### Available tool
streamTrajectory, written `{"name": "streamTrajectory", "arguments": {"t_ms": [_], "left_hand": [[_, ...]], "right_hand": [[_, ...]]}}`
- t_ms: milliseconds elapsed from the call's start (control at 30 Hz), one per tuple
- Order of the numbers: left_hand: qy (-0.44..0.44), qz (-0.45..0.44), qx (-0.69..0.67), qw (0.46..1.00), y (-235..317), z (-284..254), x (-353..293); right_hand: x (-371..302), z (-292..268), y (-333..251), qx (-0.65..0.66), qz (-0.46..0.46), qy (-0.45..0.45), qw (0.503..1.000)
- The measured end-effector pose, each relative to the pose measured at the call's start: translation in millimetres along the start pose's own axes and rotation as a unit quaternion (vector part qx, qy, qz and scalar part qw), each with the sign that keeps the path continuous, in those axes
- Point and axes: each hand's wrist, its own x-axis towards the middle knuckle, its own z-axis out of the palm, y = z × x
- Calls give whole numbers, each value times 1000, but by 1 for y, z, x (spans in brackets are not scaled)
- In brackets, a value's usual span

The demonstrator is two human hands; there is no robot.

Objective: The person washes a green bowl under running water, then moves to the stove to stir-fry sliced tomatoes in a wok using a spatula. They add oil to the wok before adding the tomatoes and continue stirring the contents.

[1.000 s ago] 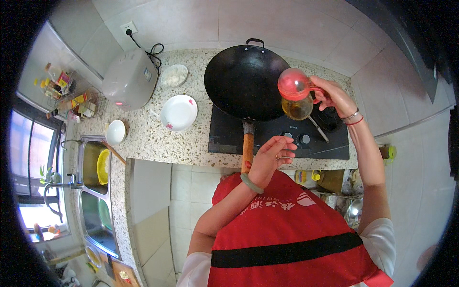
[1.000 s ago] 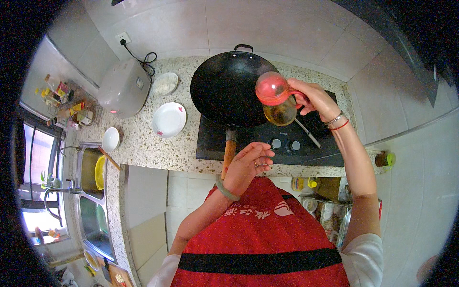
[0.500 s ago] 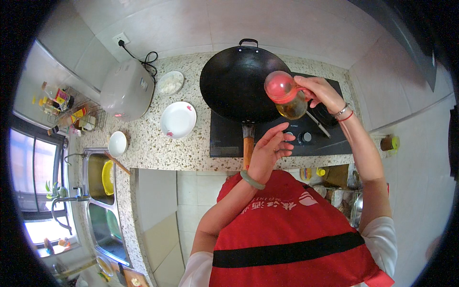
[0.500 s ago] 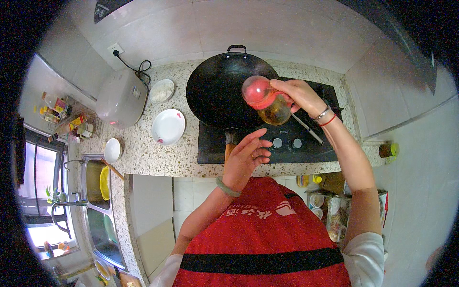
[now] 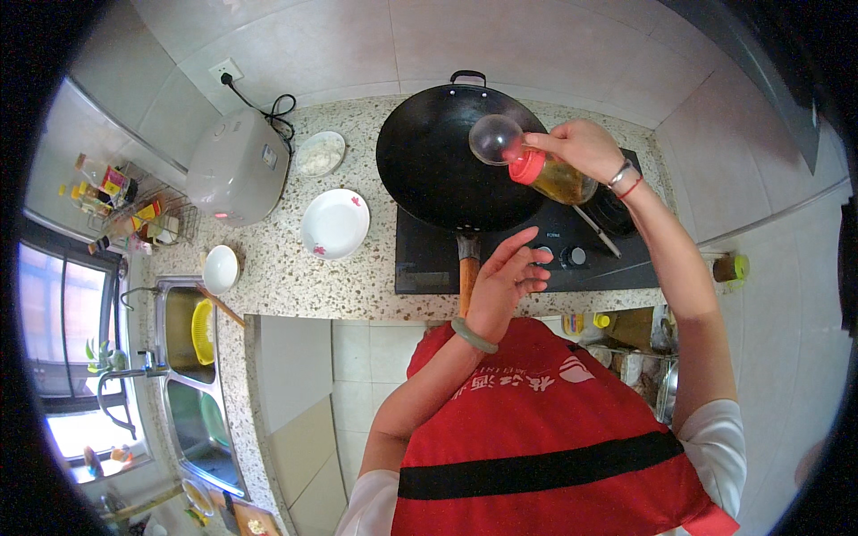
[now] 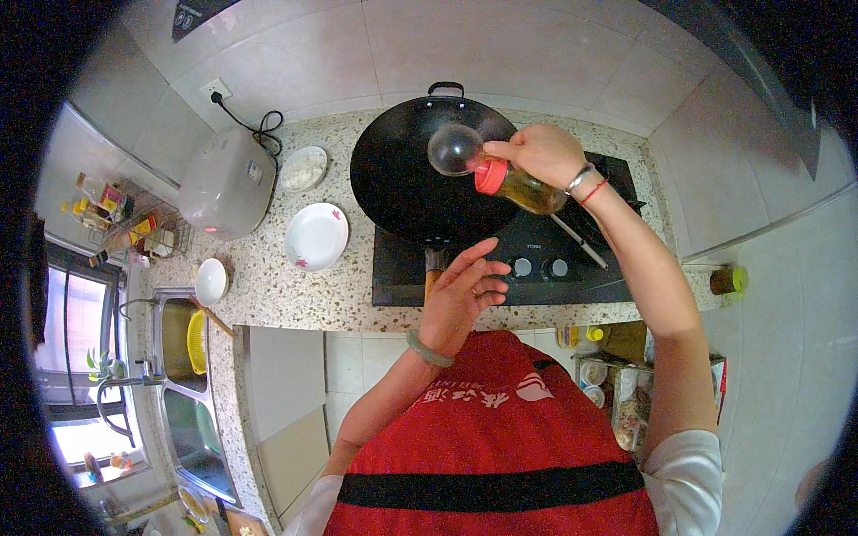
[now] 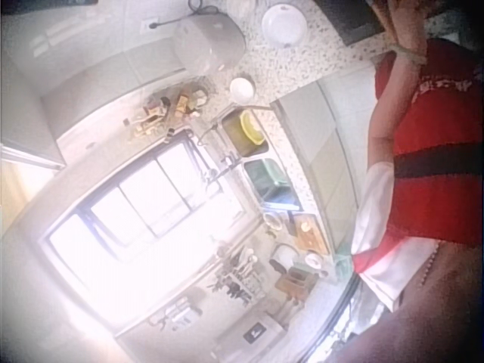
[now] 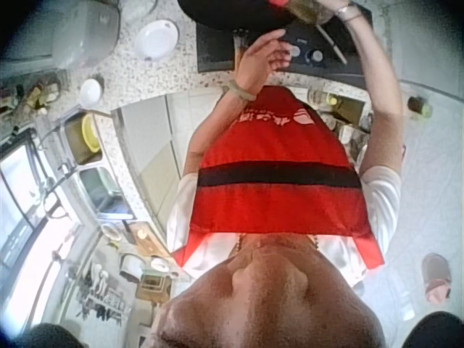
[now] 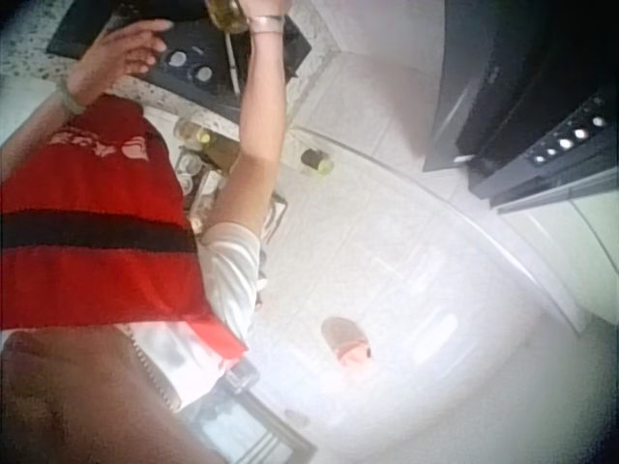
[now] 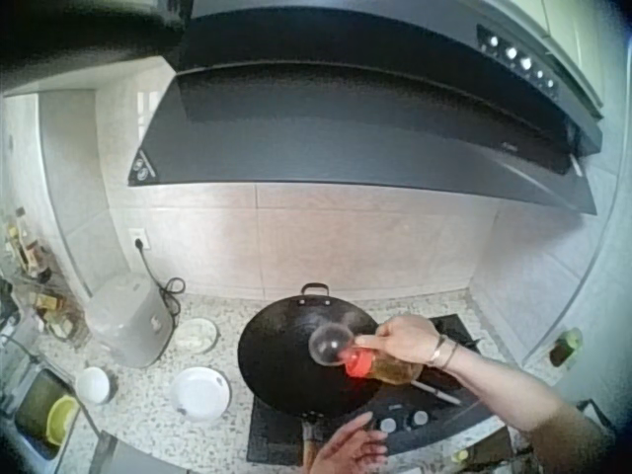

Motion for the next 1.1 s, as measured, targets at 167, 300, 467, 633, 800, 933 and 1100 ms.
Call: {"name": "streamTrajectory", "arguments": {"t_ms": [167,300,467,633,800,933,1100], "left_hand": [[-2,-5,-3,1000,1,-2,0],[3,-7,-1,1000,2,-6,2],[10,-6,1,1000,7,-6,3],[11,-6,-2,1000,9,-9,3],[23,-7,-5,1000,11,-11,4],[24,-5,-9,1000,12,-13,4],[21,-2,-10,1000,13,-14,5]], "right_hand": [[15,5,-5,-67,-1,13,998],[24,4,-14,-101,11,0,995],[35,9,-17,-121,7,-7,993],[48,17,-16,-126,-7,-10,992],[52,17,-26,-131,-7,-35,991],[53,17,-36,-142,-7,-41,989],[56,19,-39,-167,-19,-33,985]]}}
